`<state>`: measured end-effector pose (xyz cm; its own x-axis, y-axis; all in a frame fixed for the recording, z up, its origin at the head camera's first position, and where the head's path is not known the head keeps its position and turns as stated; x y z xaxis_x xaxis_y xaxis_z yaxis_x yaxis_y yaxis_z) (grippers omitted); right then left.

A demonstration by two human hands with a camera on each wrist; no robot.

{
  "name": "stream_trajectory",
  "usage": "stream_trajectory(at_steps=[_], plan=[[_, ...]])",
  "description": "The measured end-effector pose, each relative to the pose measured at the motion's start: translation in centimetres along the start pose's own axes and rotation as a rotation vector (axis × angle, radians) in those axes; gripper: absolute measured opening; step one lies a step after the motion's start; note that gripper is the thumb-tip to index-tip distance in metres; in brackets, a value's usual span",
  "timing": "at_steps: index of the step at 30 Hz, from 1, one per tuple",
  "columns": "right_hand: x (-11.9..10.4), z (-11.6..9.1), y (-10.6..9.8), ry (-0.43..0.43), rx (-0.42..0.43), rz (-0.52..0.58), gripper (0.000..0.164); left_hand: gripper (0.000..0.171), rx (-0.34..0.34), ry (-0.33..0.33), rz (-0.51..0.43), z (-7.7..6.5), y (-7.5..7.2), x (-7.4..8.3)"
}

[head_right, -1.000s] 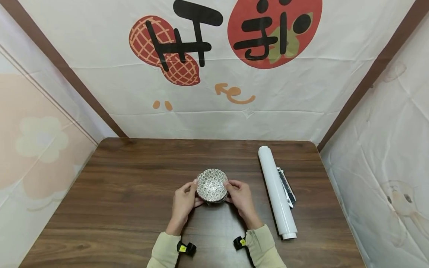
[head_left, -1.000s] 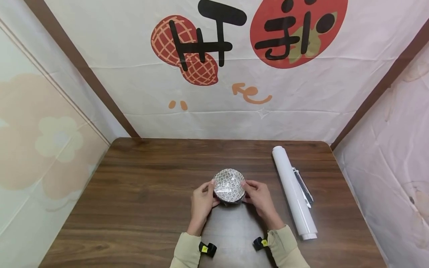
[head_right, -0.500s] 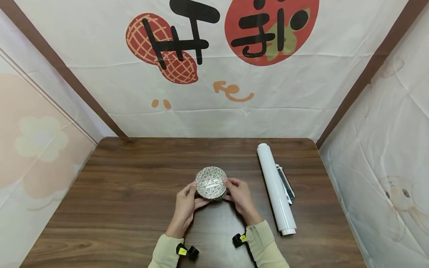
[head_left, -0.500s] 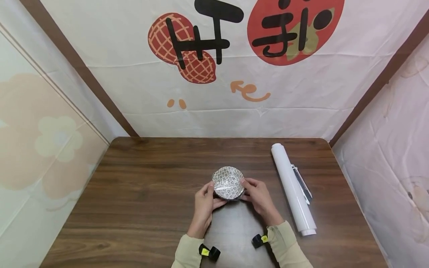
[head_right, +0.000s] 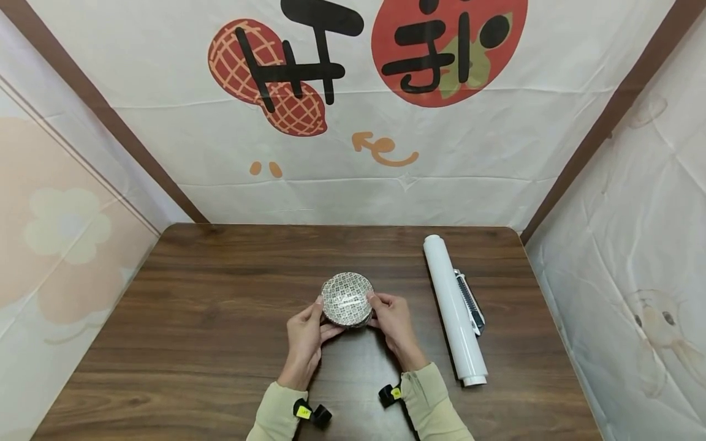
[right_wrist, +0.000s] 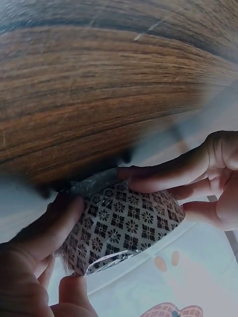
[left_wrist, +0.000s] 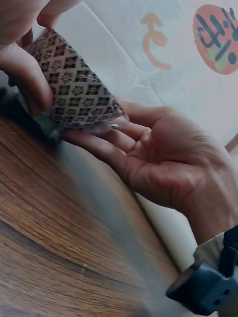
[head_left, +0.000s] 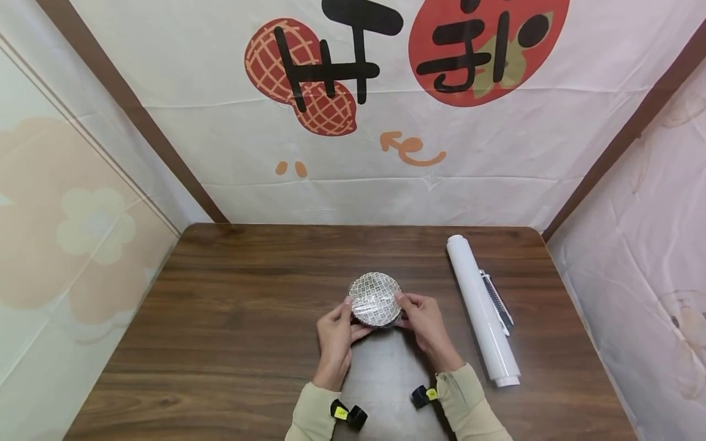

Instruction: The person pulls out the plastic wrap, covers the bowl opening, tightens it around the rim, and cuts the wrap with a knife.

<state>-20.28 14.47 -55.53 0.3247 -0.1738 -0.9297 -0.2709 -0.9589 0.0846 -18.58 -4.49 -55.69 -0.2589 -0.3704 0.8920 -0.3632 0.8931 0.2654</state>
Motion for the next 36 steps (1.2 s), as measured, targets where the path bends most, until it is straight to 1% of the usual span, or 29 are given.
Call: stream_trajectory(at_steps=[4, 8, 10, 12, 15, 18, 22, 25, 27, 28, 30, 31, 32, 35, 36], plan=[[-0.3, -0.3, 0.2, -0.003, 0.000, -0.006, 0.034, 0.049, 0.045, 0.033, -0.011, 0.0, -0.2, 0.0], [-0.3, -0.4, 0.3, -0.009, 0.013, -0.018, 0.034, 0.049, 0.081, 0.109, 0.040, 0.3, -0.4, 0.2], [-0.3, -0.4, 0.3, -0.011, 0.020, -0.018, 0.033, 0.048, 0.096, 0.130, 0.055, 0.5, -0.6, 0.2], [-0.2, -0.2, 0.3, -0.015, 0.025, -0.018, 0.034, 0.048, 0.108, 0.131, 0.049, 0.7, -0.7, 0.3], [-0.1, 0.0, 0.3, -0.021, 0.025, -0.020, 0.035, 0.049, 0.105, 0.112, 0.031, 1.0, -0.9, 0.3], [-0.1, 0.2, 0.1, -0.018, 0.020, -0.036, 0.035, 0.051, 0.094, 0.092, 0.049, 1.3, -1.1, 0.4], [-0.1, 0.4, -0.3, -0.008, 0.008, -0.077, 0.036, 0.050, 0.091, 0.097, 0.161, 1.6, -1.7, 0.6], [-0.2, 0.5, -0.6, -0.013, -0.010, -0.081, 0.038, 0.052, 0.108, 0.160, 0.294, 1.7, -2.2, 1.1], [-0.5, 0.4, -0.8, -0.029, -0.009, -0.091, 0.039, 0.055, 0.131, 0.220, 0.389, 1.8, -2.5, 1.8], [-0.7, 0.4, -1.0, -0.046, -0.003, -0.104, 0.040, 0.056, 0.144, 0.262, 0.439, 1.8, -2.6, 2.3], [-1.6, 0.3, -1.4, -0.093, 0.021, -0.158, 0.040, 0.053, 0.169, 0.372, 0.555, 1.8, -2.8, 3.8], [-2.1, 0.2, -1.7, -0.122, 0.039, -0.195, 0.041, 0.050, 0.169, 0.446, 0.607, 1.8, -2.8, 4.6], [-2.8, 0.0, -2.1, -0.164, 0.061, -0.251, 0.043, 0.046, 0.164, 0.536, 0.663, 1.8, -2.7, 5.6], [-5.3, -0.4, -3.1, -0.295, 0.119, -0.399, 0.048, 0.031, 0.124, 0.833, 0.811, 1.4, -2.0, 8.4], [-6.3, -0.6, -3.4, -0.337, 0.140, -0.439, 0.050, 0.028, 0.101, 0.926, 0.844, 1.2, -1.7, 9.2]])
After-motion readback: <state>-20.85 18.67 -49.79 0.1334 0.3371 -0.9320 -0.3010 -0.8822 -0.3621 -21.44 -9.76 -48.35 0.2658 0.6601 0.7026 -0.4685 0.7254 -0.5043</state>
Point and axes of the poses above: each hand's wrist, its own z-axis towards the middle knuckle, its own y-axis out of the palm, x = y × z, the point moved 6 cm from there along z, towards the middle knuckle, and after that the axes turned 6 degrees about x, right-handed, at the moved point
